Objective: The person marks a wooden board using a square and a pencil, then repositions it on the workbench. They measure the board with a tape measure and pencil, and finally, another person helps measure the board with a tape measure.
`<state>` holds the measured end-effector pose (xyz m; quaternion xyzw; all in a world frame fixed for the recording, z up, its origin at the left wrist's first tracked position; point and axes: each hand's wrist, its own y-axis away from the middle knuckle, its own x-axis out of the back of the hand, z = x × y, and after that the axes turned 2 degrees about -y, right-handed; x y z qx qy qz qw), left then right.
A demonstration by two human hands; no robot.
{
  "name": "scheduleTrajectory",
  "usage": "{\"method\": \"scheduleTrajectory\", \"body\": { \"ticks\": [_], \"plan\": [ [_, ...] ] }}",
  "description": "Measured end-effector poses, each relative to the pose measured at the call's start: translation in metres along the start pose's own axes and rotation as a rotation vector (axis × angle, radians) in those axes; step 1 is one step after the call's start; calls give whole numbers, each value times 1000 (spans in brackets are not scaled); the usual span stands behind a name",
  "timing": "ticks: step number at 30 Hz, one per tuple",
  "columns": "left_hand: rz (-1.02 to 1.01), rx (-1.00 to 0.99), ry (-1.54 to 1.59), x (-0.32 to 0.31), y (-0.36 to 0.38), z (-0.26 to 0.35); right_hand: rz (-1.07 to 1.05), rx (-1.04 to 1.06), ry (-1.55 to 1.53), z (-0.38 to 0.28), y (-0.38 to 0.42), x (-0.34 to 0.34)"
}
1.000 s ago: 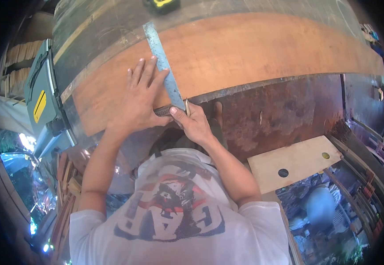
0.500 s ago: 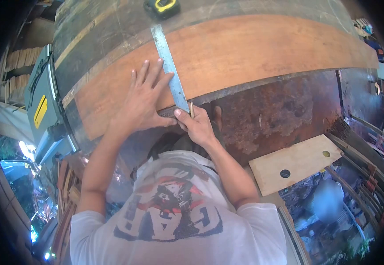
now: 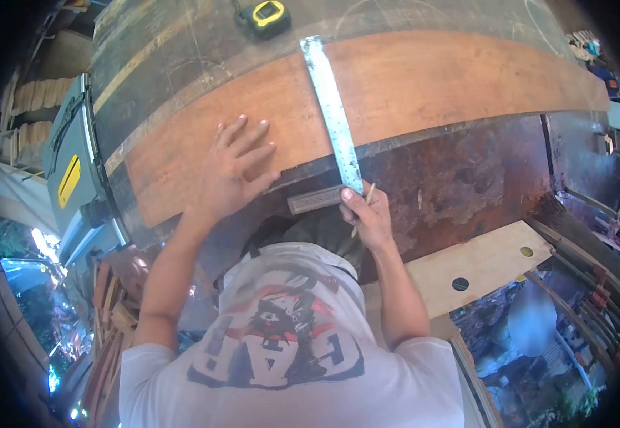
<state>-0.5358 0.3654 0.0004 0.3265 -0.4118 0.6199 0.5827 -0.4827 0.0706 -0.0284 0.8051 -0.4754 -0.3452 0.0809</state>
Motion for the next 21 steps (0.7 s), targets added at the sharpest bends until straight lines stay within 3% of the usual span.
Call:
{"method": "scheduleTrajectory", "body": {
  "ticks": [4,7,10,13,21],
  "plan": [
    [65,285,319,18,-16,-20,-57,-18,92,10,-7,-29],
    [147,423,473,35,-17,8,-59,-7,116,23,-18,-49],
    [-153,131,1,54,-15,31,-45,1,139,34,-32,-65],
    [-324,51,-133,35,-20,27,-21,-7,146,38,-40,-74],
    [-376,10,-146,32,-37,19,-46,-46,107,36,-41,-74]
  ]
}}
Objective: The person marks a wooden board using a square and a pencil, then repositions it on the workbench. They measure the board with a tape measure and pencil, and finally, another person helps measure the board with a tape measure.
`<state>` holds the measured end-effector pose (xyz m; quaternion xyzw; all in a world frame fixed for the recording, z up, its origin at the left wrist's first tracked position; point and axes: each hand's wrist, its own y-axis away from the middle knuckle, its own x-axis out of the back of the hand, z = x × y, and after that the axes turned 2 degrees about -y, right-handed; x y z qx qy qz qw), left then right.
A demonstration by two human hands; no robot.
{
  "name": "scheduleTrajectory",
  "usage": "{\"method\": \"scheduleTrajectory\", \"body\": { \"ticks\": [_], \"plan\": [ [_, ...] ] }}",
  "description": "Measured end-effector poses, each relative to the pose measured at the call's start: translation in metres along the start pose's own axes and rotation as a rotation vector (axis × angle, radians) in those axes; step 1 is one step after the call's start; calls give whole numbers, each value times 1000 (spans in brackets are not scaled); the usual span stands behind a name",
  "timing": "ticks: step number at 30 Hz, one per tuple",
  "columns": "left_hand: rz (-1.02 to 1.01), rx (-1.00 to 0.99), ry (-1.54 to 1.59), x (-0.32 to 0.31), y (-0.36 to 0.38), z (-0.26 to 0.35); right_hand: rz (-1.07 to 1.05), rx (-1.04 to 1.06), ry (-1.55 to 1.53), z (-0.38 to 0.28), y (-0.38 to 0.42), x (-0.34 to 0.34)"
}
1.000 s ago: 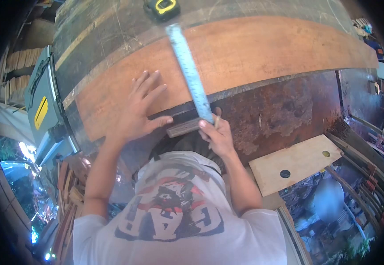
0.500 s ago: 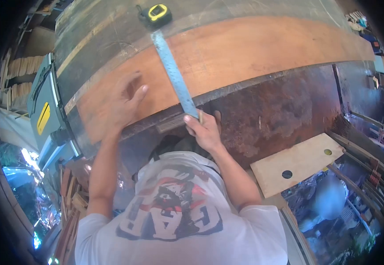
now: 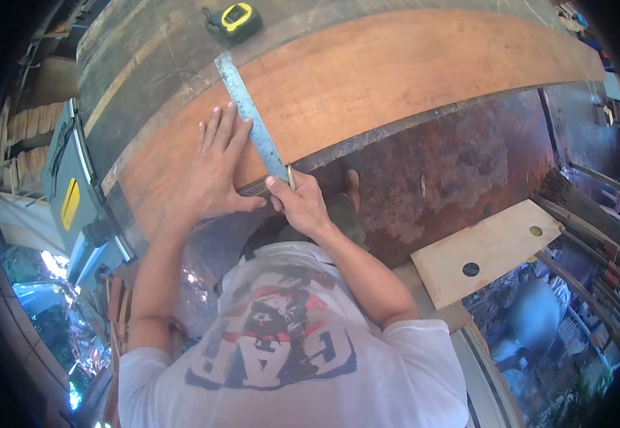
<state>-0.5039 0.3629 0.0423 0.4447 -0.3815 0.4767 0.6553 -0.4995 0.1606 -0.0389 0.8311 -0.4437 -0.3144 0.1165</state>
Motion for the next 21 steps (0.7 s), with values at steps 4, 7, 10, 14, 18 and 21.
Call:
{"method": "scheduleTrajectory", "body": {
  "ticks": [4,7,10,14,18,21],
  "plan": [
    [12,-4,7,-4,1,-2,-19,-3,-33,0,0,-1],
    [26,-15,23,-5,0,-4,-8,-23,-46,2,1,-4],
    [16,-8,19,-3,0,-2,-1,-6,-12,-3,0,-4],
    [23,-14,12,-4,1,-2,-4,-21,11,-3,0,-1],
    [31,-19,4,-4,0,-4,0,-25,32,-4,0,-1],
    [30,-21,9,0,-1,-3,4,-46,32,-6,0,0]
  ]
}}
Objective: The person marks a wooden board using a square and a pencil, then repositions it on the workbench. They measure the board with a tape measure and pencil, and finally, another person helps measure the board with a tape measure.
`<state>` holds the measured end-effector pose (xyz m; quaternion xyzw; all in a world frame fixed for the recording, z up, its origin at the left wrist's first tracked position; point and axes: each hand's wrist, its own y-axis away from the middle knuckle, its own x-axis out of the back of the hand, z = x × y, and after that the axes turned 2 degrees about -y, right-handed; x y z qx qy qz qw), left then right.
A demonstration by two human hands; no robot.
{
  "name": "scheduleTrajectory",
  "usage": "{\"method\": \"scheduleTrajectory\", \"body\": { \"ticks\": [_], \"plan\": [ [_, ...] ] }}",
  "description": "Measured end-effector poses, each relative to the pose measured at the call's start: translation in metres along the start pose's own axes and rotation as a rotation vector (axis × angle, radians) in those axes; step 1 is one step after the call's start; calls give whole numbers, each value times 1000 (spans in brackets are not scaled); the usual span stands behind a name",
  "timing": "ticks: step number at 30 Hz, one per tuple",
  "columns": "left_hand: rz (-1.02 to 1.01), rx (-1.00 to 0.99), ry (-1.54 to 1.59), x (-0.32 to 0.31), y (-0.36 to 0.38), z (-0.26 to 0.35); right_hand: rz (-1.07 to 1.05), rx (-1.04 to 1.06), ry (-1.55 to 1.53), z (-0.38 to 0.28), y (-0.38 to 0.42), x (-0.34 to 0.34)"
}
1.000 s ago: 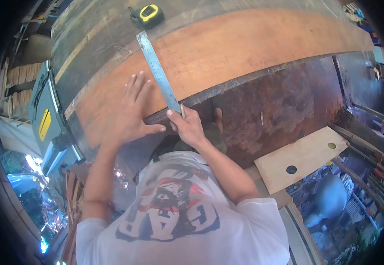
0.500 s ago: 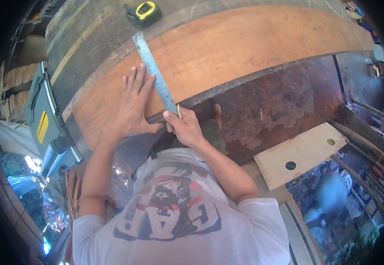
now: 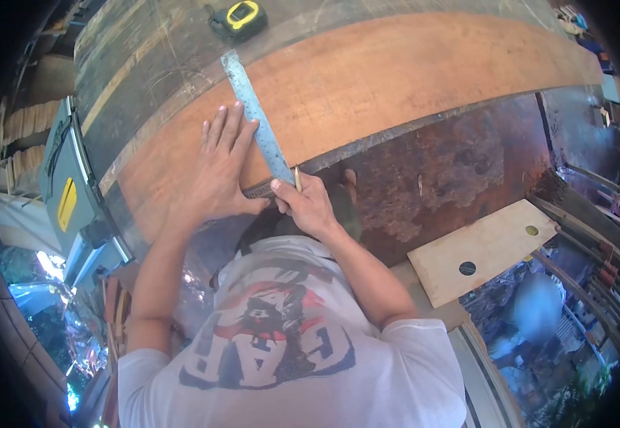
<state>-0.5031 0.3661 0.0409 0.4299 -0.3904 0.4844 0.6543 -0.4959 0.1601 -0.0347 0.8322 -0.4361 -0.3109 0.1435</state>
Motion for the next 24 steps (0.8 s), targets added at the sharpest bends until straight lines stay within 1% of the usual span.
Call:
{"method": "scheduleTrajectory", "body": {
  "ticks": [10,13,16,19,22,23,24],
  "plan": [
    [7,-8,-57,-1,-1,0,-44,-17,-71,3,-2,3],
    [22,-18,-67,2,-1,1,-57,36,-46,4,-3,5],
    [-18,-2,-90,6,-3,3,-67,-19,-34,6,-6,8],
    [-15,9,-79,11,-1,6,-9,29,80,-1,-1,4],
    [-58,24,-124,14,-1,7,139,114,461,-12,12,14],
    [-67,28,-125,15,-2,8,167,197,505,-26,20,23],
    [-77,36,-125,15,-3,9,261,273,521,-41,31,29]
  ]
}}
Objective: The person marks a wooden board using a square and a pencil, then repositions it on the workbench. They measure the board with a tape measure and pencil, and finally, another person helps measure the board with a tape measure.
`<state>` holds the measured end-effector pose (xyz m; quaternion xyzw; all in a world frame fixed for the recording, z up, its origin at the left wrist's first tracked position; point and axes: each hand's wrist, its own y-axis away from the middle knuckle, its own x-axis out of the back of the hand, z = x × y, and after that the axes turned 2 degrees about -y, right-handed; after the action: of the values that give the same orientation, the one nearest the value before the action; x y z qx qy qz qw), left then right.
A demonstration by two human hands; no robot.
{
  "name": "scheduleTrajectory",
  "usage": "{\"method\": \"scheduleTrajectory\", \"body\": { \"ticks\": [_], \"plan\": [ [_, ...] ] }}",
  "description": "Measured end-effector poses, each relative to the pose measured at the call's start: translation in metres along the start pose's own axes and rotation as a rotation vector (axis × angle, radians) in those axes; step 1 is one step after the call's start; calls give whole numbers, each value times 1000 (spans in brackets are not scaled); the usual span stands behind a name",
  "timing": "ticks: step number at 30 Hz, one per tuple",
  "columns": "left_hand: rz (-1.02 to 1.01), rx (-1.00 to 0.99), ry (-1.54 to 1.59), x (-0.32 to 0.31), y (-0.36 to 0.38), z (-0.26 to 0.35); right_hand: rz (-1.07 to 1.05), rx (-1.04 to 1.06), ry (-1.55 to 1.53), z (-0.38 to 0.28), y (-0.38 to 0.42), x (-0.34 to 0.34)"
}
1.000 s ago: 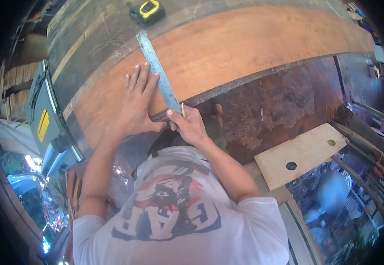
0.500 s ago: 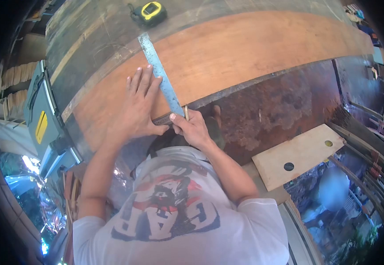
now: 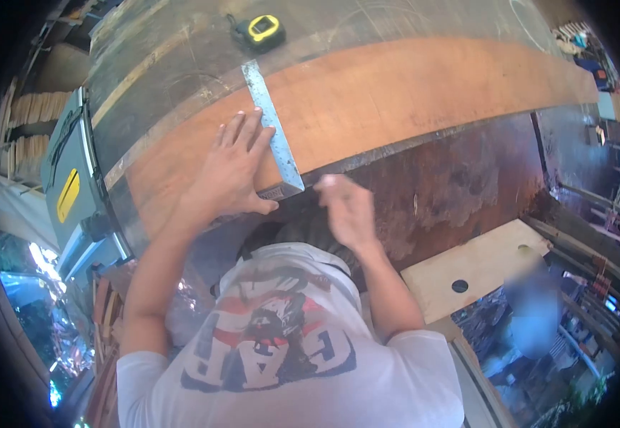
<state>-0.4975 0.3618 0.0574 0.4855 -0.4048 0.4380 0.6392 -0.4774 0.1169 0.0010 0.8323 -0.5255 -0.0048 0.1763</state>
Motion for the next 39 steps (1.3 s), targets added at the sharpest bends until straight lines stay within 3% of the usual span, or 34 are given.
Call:
{"method": "scheduleTrajectory", "body": {
  "ticks": [1,2,3,4,6,8,10,12,19,22,26,29,32,33,36,37,39],
  "plan": [
    [-12,8,0,1,0,0,150,92,-7,-20,1,11],
    [-10,9,-6,0,0,-1,149,182,-98,-33,-1,28],
    [-8,7,-12,-1,1,-1,249,448,66,-37,-10,41],
    [-10,0,-18,-2,1,-2,217,376,-102,-42,-12,53],
    [-11,4,-20,-1,0,-2,196,465,-159,-42,-43,37],
    [-9,5,-19,0,0,-1,127,408,39,-74,-72,3],
    [-4,8,-14,2,1,1,60,637,212,-66,-109,-23],
    [-8,8,-12,1,1,0,64,678,239,-61,-126,-34],
    [45,5,8,-3,3,-1,-12,715,232,-64,-127,-34],
    [49,-7,5,-4,3,-2,-113,745,386,-72,-97,-10],
    [-6,14,-32,-1,0,0,-480,596,519,-83,-17,40],
    [0,14,-32,-2,1,3,-673,371,601,-51,21,50],
    [45,3,-23,-9,3,0,-366,284,453,-27,16,19],
    [47,5,-20,-11,3,2,-278,0,180,-13,15,0],
    [95,50,-65,-20,10,7,-236,-412,-437,11,8,-52],
    [133,68,-41,-22,17,14,-168,-347,-495,6,13,-65],
    [199,117,29,-30,33,29,-223,-287,-536,22,15,-66]
  ]
}}
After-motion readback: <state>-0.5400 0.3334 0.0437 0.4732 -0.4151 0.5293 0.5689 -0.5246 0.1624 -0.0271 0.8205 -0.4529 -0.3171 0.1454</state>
